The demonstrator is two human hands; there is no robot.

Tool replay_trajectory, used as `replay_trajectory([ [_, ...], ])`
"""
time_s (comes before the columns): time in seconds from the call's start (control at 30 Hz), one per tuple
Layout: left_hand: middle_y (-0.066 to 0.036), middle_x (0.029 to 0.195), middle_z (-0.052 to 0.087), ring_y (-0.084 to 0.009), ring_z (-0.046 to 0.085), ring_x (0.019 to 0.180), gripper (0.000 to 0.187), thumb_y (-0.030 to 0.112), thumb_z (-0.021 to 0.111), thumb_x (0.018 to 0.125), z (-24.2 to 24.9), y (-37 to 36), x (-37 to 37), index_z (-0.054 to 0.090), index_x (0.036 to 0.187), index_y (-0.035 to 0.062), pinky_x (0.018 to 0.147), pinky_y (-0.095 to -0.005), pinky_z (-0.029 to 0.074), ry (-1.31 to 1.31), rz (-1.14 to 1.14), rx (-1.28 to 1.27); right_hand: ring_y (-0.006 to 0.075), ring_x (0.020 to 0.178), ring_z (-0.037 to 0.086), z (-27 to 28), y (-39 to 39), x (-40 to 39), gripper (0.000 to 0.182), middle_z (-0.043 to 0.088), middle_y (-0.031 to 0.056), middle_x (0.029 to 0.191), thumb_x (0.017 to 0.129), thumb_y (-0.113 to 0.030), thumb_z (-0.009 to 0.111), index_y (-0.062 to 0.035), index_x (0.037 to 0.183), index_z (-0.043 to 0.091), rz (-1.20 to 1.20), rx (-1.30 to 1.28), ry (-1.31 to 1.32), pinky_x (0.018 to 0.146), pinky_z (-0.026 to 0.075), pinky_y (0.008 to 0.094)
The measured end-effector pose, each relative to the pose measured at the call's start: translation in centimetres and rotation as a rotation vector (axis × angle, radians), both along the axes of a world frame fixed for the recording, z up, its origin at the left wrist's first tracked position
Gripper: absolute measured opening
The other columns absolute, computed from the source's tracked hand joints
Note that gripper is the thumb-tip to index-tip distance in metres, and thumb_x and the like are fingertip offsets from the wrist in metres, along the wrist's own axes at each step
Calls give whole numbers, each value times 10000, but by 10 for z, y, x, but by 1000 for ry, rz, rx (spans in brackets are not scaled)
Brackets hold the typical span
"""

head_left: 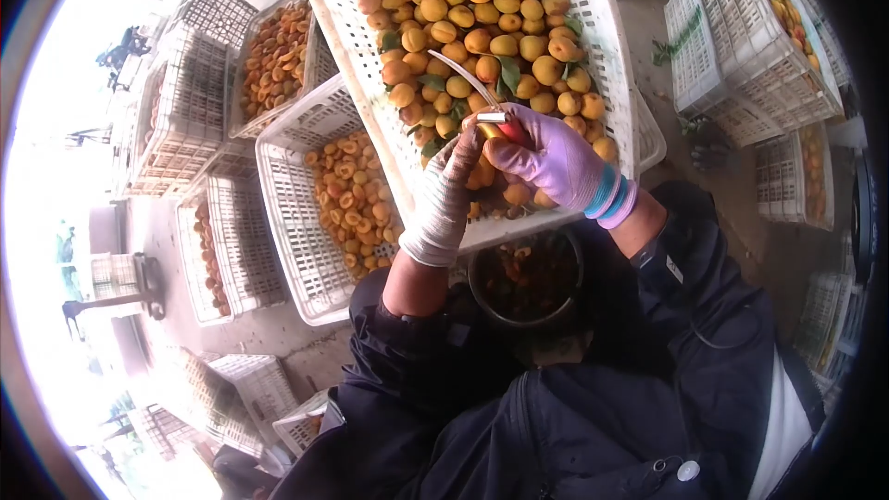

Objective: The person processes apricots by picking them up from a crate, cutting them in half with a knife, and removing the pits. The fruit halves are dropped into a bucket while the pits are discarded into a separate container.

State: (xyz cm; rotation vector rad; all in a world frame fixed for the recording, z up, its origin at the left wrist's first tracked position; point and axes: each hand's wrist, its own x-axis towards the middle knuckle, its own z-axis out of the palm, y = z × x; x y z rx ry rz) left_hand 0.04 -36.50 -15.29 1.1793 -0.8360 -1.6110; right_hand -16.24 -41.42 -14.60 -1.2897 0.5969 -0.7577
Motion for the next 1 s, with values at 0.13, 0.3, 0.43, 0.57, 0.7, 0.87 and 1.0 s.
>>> replay_trajectory([
  [0.13,-33,842,646,-117,611,681,544,544,488,973,-5,-2,4,595,1200,61,552,-227,462,117,-20,2,73,847,591,-6,3,6,347,647,19,927,936,-228,670,5,1176,580,-108,-51,-50,778,490,216],
  [0.3,-43,715,613,-124,575,593,548,567,458,976,-4,0,-1,615,1093,55,514,-233,432,125,-2,9,80,909,570,7,6,4,375,635,22,984,937,-273,666,-10,1189,579,-153,-193,153,845,469,241],
  [0.43,-39,716,606,-128,581,601,457,469,534,965,6,2,0,606,1068,30,519,-241,454,227,-68,35,57,868,548,5,6,6,377,618,-8,996,946,-319,649,-40,1190,582,-136,-151,96,818,458,220],
  [0.57,-51,761,618,-117,591,628,295,322,626,919,10,3,-3,628,987,35,538,-261,478,-110,-157,84,25,542,458,7,-5,4,368,550,-44,691,919,-441,654,-109,1076,631,-155,281,-176,493,338,166],
  [0.7,-56,868,648,-101,608,724,140,144,603,925,-31,-4,-7,640,1013,42,615,-253,486,-760,0,-383,33,512,480,19,-12,-12,382,524,-66,638,895,-513,651,-153,1023,631,-247,469,-14,432,336,167],
  [0.87,-41,995,646,-108,604,829,200,49,626,922,-6,-3,-12,617,1121,29,750,-252,500,-552,206,-498,20,596,507,3,-11,-6,391,551,-78,744,850,-509,712,-166,1012,616,-249,511,-39,498,381,159],
  [1.0,-59,982,585,-127,594,839,159,81,670,905,0,-2,-15,636,1052,28,745,-274,492,-716,149,-589,13,672,523,1,-4,2,368,542,-87,754,843,-482,733,-163,970,603,-234,441,16,532,389,171],
])
